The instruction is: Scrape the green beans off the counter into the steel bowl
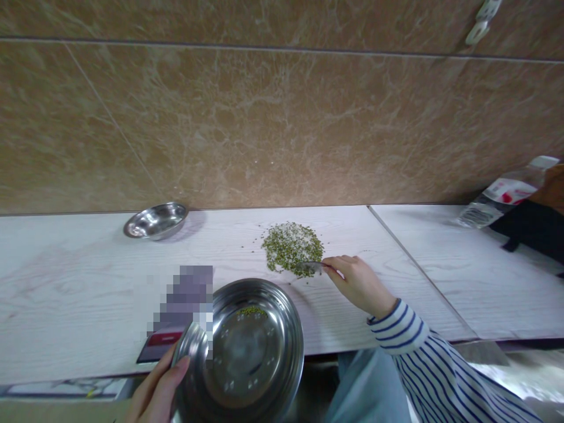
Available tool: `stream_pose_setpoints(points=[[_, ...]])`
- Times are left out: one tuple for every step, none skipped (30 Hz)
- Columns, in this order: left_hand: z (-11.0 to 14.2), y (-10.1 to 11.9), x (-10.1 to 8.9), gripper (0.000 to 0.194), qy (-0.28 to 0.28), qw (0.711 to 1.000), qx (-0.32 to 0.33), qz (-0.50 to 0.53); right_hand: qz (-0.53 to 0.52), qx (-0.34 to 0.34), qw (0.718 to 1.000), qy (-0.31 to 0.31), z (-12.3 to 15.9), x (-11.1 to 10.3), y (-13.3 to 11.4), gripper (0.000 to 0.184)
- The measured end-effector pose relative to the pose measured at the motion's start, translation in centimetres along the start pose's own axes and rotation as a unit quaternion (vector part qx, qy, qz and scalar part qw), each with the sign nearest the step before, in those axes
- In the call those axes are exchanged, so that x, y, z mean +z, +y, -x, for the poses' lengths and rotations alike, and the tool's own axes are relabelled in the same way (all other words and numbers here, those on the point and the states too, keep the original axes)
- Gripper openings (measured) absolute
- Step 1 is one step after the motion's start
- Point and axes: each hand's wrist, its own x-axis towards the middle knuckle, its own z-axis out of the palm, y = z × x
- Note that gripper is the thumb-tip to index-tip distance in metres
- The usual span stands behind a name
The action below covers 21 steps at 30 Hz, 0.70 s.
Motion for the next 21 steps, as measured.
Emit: stream_pose_setpoints(points=[[0.1, 0.1, 0.1, 0.031, 0.002, 1.000, -0.022, 0.003, -0.004, 0.001, 1.000, 0.000, 0.0, 0.0, 0.0, 0.020], [0.2, 0.2, 0.1, 0.032, 0.003, 0.999, -0.044, 0.006, -0.009, 0.000, 1.000, 0.000, 0.1, 0.0, 0.0, 0.020], [0.3, 0.4, 0.2, 0.033, 0.002, 0.998, -0.058, 0.011, -0.015, -0.003, 1.000, -0.002, 0.1, 0.0, 0.0, 0.020], [0.4, 0.5, 0.3, 0.034, 0.000, 0.998, -0.063, 0.016, -0.019, -0.007, 1.000, -0.006, 0.2, 0.1, -0.1, 0.020], [0.4, 0.7, 0.3, 0.035, -0.004, 0.998, -0.064, 0.019, -0.021, -0.009, 1.000, -0.011, 0.3, 0.1, -0.1, 0.020], [0.5, 0.8, 0.4, 0.037, -0.007, 0.998, -0.062, 0.023, -0.021, -0.010, 1.000, -0.015, 0.3, 0.2, -0.2, 0.020], [0.5, 1.0, 0.5, 0.038, -0.012, 0.998, -0.060, 0.026, -0.020, -0.010, 1.000, -0.017, 0.3, 0.2, -0.2, 0.020], [0.6, 1.1, 0.6, 0.038, -0.015, 0.998, -0.057, 0.028, -0.019, -0.009, 1.000, -0.017, 0.2, 0.2, -0.3, 0.020], [0.7, 1.2, 0.7, 0.039, -0.018, 0.998, -0.055, 0.031, -0.019, -0.007, 1.000, -0.014, 0.2, 0.3, -0.3, 0.020], [0.7, 1.3, 0.8, 0.039, -0.017, 0.998, -0.055, 0.033, -0.017, -0.003, 1.000, -0.009, 0.1, 0.3, -0.2, 0.020], [0.8, 1.3, 0.8, 0.038, -0.015, 0.998, -0.055, 0.034, -0.015, 0.001, 1.000, -0.004, 0.0, 0.3, -0.2, 0.020], [0.8, 1.4, 0.8, 0.038, -0.011, 0.998, -0.056, 0.034, -0.012, 0.005, 1.000, 0.000, 0.0, 0.3, -0.2, 0.020], [0.9, 1.4, 0.8, 0.037, -0.010, 0.998, -0.058, 0.033, -0.010, 0.008, 1.000, 0.003, -0.1, 0.3, -0.1, 0.020], [1.0, 1.5, 0.9, 0.037, -0.011, 0.998, -0.059, 0.031, -0.009, 0.008, 1.000, 0.005, -0.1, 0.4, -0.1, 0.020], [1.0, 1.6, 0.9, 0.038, -0.015, 0.998, -0.060, 0.029, -0.010, 0.006, 1.000, 0.006, 0.0, 0.4, -0.1, 0.020], [1.1, 1.6, 0.9, 0.038, -0.019, 0.998, -0.061, 0.028, -0.011, 0.003, 1.000, 0.006, 0.1, 0.4, -0.1, 0.020], [1.1, 1.7, 0.9, 0.039, -0.022, 0.997, -0.062, 0.028, -0.014, -0.001, 1.000, 0.004, 0.2, 0.4, -0.2, 0.021], [1.2, 1.9, 1.0, 0.039, -0.022, 0.997, -0.064, 0.029, -0.015, -0.005, 1.000, 0.002, 0.3, 0.5, -0.2, 0.021], [1.3, 2.0, 1.0, 0.039, -0.022, 0.997, -0.065, 0.031, -0.017, -0.008, 1.000, 0.000, 0.4, 0.5, -0.2, 0.022], [1.3, 2.0, 1.1, 0.039, -0.020, 0.997, -0.065, 0.034, -0.017, -0.011, 1.000, -0.003, 0.5, 0.5, -0.2, 0.023], [1.4, 2.1, 1.1, 0.039, -0.020, 0.997, -0.063, 0.036, -0.018, -0.013, 1.000, -0.004, 0.6, 0.6, -0.3, 0.023]])
